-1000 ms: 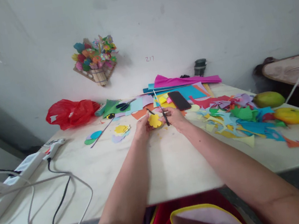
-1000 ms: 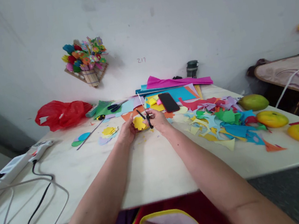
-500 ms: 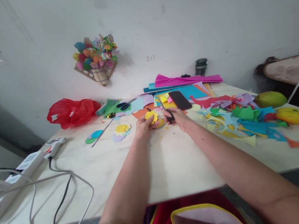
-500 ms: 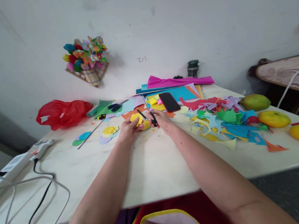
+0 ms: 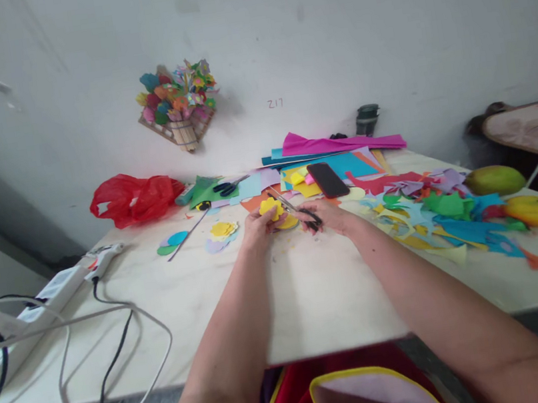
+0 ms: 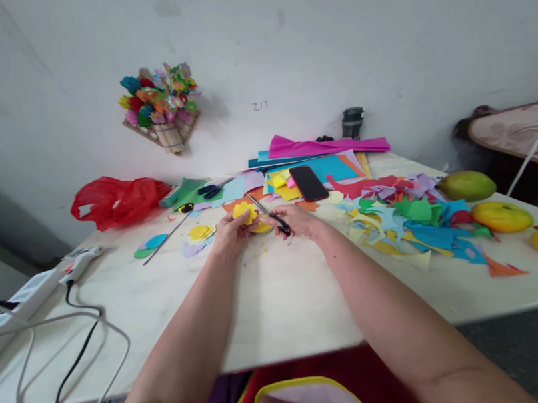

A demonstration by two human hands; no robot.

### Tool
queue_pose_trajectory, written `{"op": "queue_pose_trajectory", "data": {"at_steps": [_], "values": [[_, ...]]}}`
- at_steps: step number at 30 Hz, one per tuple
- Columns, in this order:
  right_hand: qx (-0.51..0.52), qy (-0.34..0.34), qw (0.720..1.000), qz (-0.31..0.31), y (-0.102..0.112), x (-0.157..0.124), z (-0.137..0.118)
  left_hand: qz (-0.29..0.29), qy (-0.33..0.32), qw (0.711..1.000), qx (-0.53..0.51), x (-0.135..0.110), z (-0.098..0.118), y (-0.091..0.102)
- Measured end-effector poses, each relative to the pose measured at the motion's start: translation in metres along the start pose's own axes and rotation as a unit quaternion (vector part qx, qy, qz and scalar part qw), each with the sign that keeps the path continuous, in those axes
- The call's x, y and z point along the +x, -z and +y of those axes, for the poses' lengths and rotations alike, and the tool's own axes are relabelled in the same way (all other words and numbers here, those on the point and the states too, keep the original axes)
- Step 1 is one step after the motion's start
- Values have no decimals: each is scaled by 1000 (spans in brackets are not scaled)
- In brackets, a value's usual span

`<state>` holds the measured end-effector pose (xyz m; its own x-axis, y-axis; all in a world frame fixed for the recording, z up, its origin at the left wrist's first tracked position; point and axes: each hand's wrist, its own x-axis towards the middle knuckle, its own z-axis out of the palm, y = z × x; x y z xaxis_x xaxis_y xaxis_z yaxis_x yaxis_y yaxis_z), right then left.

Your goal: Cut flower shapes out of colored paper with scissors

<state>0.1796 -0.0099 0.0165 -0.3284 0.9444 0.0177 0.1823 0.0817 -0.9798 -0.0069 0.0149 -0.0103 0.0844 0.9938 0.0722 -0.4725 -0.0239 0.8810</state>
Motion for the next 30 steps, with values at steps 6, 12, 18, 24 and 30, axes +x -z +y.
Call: {"op": "queue_pose_trajectory", "data": {"at_steps": [6,12,18,24,30], "values": [[-10,3,999,-36,1,-3,-2,-24,-5,1000,-7,1,0,1],[-25,5,998,-50,4,-3,-1,-51,3,999,-8,-2,2,2],[-37,7,998,-58,5,-2,1,-61,3,998,-1,-2,2,2],[-38,30,996,-73,6,-1,5,-72,3,997,-1,-3,2,2],[-37,14,996,-79,6,-1,3,-73,5,997,-12,-2,2,3]]}}
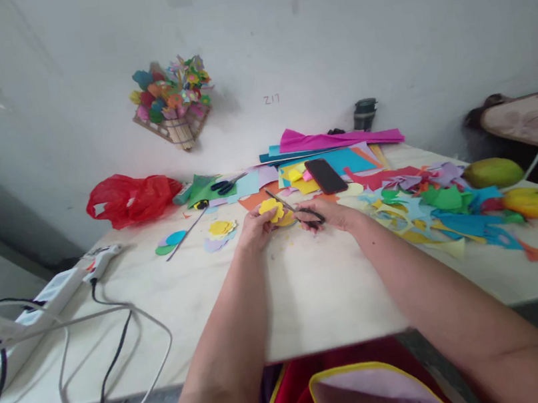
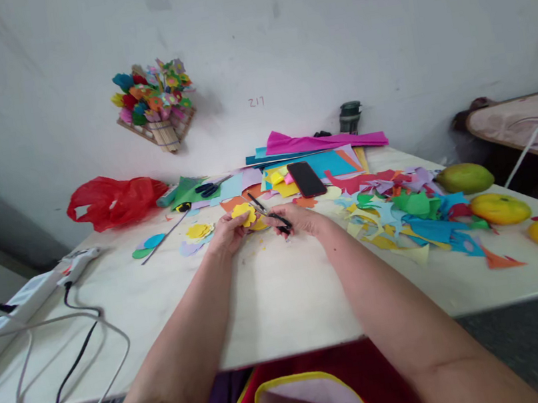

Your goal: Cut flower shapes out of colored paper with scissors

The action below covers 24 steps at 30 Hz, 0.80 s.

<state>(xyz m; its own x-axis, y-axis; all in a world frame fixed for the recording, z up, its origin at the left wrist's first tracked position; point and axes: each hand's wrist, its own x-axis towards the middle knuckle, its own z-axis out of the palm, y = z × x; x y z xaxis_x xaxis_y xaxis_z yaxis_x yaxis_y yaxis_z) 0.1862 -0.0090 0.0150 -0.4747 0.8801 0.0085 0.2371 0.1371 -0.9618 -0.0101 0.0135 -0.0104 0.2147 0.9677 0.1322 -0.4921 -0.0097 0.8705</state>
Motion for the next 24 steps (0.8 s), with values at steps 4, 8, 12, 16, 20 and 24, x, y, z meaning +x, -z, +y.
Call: {"op": "queue_pose_trajectory", "data": {"at_steps": [4,8,12,16,20,24], "values": [[-5,0,1000,0,0,1,1,1,2,1000,-4,0,0,-1],[-14,6,1000,-1,0,2,3,2,4,1000,-3,0,0,-2],[-17,9,1000,2,-1,2,2,1,3,1000,-3,0,0,-1],[-8,5,1000,1,-1,3,3,-2,4,1000,-12,1,-1,1],[2,-2,1000,-1,-2,4,4,1,3,1000,-18,2,-1,1],[-2,-1,1000,-2,-2,4,5,9,1,1000,-23,1,-2,1]]}}
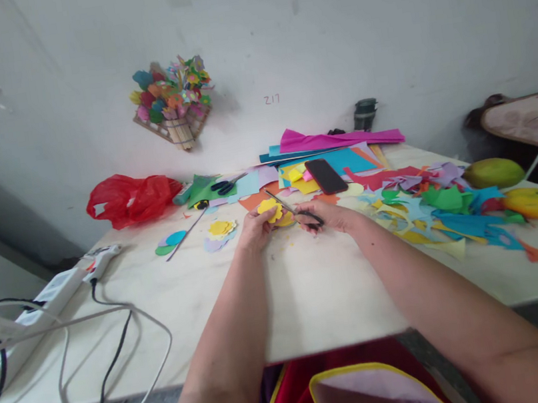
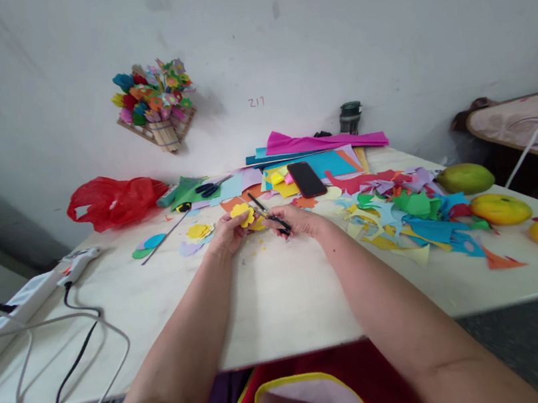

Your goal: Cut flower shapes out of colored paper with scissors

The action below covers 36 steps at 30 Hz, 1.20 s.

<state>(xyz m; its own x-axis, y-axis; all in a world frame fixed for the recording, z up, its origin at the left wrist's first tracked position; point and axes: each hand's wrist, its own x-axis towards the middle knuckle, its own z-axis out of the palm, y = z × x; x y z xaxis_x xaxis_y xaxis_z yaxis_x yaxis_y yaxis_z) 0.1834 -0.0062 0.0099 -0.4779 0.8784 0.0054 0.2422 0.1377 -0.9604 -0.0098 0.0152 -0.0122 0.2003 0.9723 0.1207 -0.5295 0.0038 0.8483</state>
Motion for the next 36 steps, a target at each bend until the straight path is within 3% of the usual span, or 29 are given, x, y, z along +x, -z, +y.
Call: {"op": "queue_pose_trajectory", "data": {"at_steps": [36], "values": [[22,-2,1000,11,-3,4,-1,29,-1,999,-15,-2,3,-6]]}}
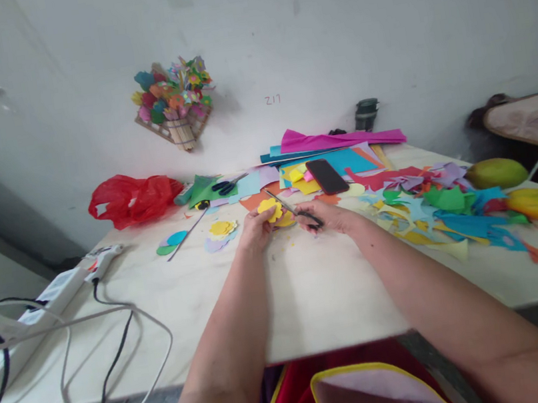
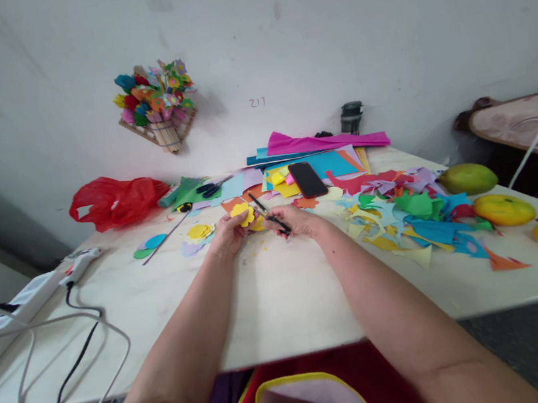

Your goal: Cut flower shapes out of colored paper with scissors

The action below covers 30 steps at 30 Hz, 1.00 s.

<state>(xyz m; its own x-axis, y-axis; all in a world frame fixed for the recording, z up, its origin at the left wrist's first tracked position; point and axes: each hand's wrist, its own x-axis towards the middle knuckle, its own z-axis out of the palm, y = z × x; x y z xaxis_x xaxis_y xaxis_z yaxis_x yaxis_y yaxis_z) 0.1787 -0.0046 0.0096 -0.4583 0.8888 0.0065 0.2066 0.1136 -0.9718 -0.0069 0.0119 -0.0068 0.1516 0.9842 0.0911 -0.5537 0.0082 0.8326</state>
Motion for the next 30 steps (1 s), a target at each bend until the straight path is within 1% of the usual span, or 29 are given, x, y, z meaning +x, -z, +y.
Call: {"op": "queue_pose_trajectory", "data": {"at_steps": [6,12,17,23,30], "values": [[-7,3,1000,-2,1,0,1,2,1,1000,6,0,1,1],[29,-16,999,-3,2,2,3,2,0,1000,8,2,-1,5],[59,-34,998,-11,4,3,1,11,3,1000,5,2,0,4],[50,-39,998,-18,4,0,-3,9,2,1000,9,1,2,3],[40,-33,999,-1,3,0,-2,17,41,997,61,1,3,6]]}}
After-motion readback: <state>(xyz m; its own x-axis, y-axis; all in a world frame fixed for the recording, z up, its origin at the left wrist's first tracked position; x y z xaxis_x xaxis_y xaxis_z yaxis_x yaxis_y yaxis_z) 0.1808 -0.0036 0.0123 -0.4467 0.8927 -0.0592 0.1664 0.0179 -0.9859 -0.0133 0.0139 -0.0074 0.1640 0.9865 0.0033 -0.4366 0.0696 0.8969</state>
